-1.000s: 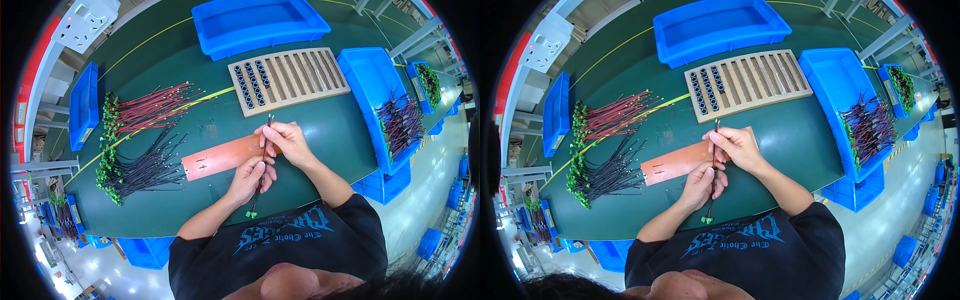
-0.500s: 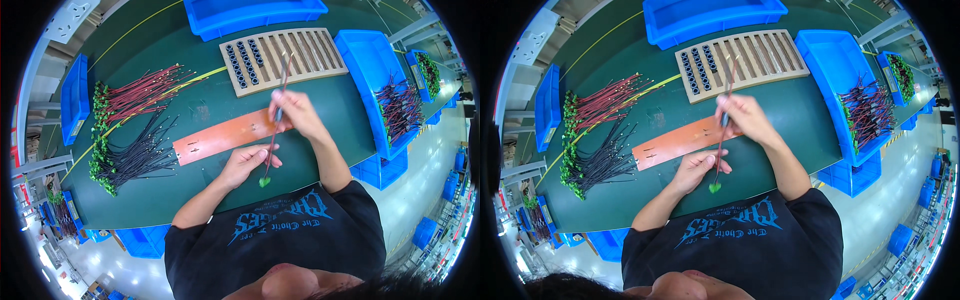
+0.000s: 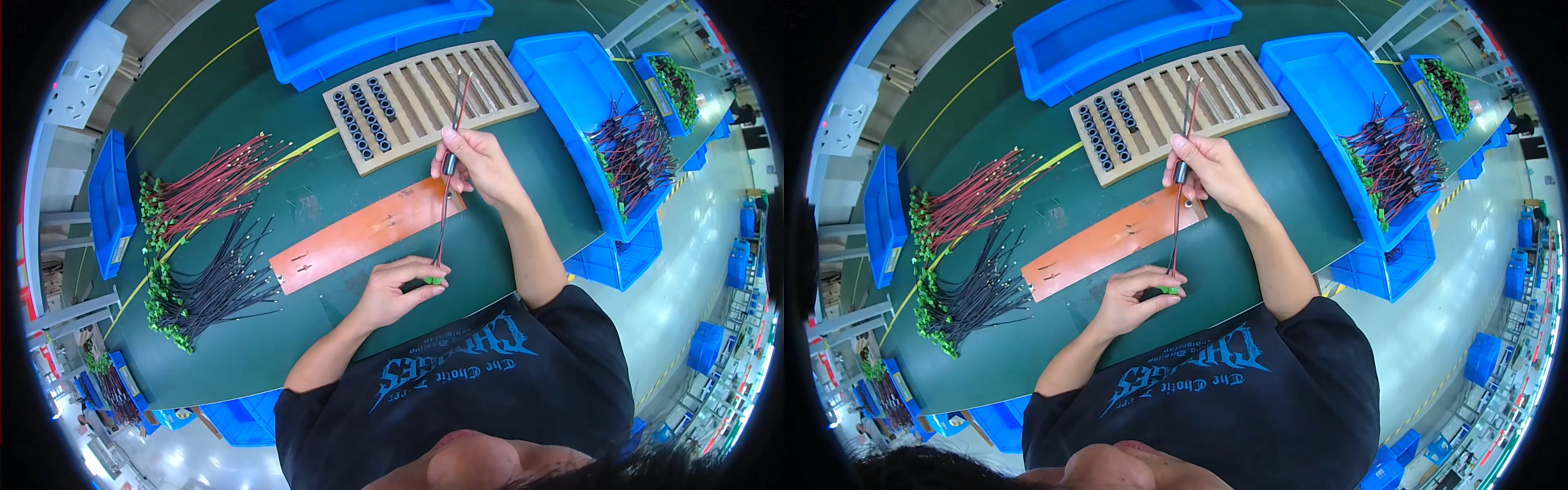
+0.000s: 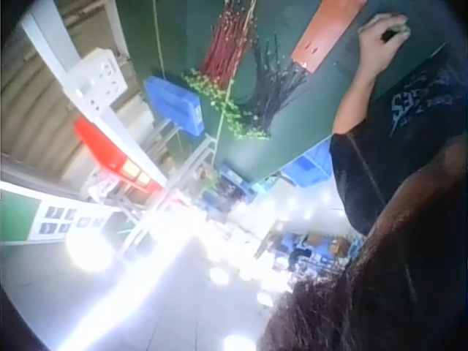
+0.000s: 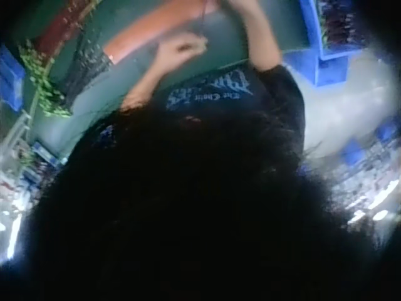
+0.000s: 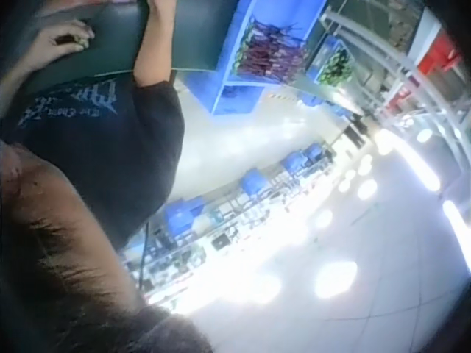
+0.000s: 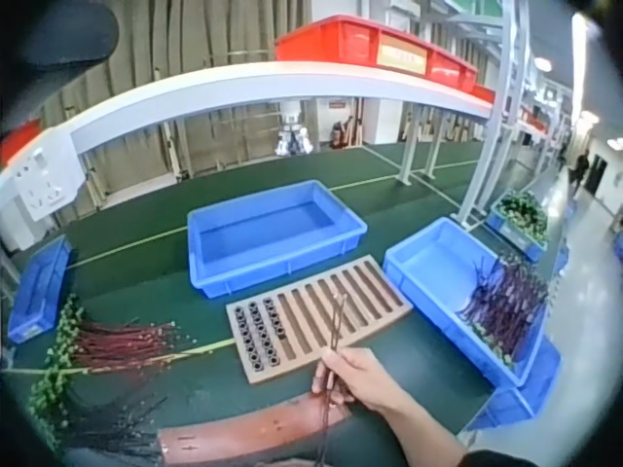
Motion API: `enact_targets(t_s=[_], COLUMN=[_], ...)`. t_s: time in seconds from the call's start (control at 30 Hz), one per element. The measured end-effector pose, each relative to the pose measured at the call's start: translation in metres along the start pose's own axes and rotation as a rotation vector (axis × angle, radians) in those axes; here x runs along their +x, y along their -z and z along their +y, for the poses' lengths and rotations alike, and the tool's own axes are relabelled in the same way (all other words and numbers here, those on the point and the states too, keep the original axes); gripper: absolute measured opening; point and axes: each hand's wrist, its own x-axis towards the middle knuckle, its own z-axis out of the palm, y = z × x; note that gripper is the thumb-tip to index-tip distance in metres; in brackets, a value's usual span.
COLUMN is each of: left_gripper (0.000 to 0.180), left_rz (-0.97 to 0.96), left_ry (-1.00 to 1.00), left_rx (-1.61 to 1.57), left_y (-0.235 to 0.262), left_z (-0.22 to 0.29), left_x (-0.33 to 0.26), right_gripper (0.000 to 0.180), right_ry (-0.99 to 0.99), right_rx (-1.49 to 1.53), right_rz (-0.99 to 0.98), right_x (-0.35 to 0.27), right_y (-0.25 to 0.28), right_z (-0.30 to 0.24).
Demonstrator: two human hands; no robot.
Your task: The person assembles wire harnesses by stripping the ends of red and black wires, inserting them into green connectors, and crimping them using a handheld tool. The person works at a green table with organized bins of components and a wooden jig, placing finished units into a blue bin.
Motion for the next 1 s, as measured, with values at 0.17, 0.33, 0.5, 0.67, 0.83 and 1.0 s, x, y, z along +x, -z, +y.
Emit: enact_targets(t_s=[0.17, 0.33, 0.5, 0.67, 0.83, 1.0], left_gripper=[0.022, 0.020, 0.022, 0.027, 0.032, 0.024], left_rz=[0.002, 0.034, 0.069, 0.165, 0.231, 0.202], left_ry=[-0.049, -0.068, -0.105, -0.093, -0.041, -0.126], left_rx=[0.129, 0.205, 0.253, 0.220, 0.085, 0.249], left_y=[-0.004, -0.005, -0.007, -0.006, -0.010, -0.006], left_z=[0.004, 0.007, 0.009, 0.003, -0.001, -0.002], left_x=[0.000, 0.000, 0.002, 0.001, -0.004, -0.003], right_gripper=[0.041, 0.041, 0.042, 0.025, 0.019, 0.024], right_ry=[0.000, 0.009, 0.032, 0.065, 0.047, 0.070], right_rx=[0.022, 0.037, 0.144, 0.304, 0.215, 0.149], right_rz=[-0.022, 0.013, 0.026, -0.083, -0.080, -0.059], right_x=[-0.001, -0.001, 0.000, -0.003, -0.004, -0.003], right_y=[-0.007, -0.007, -0.004, 0.002, -0.008, -0.009], right_z=[0.006, 0.006, 0.005, -0.005, -0.005, 0.000])
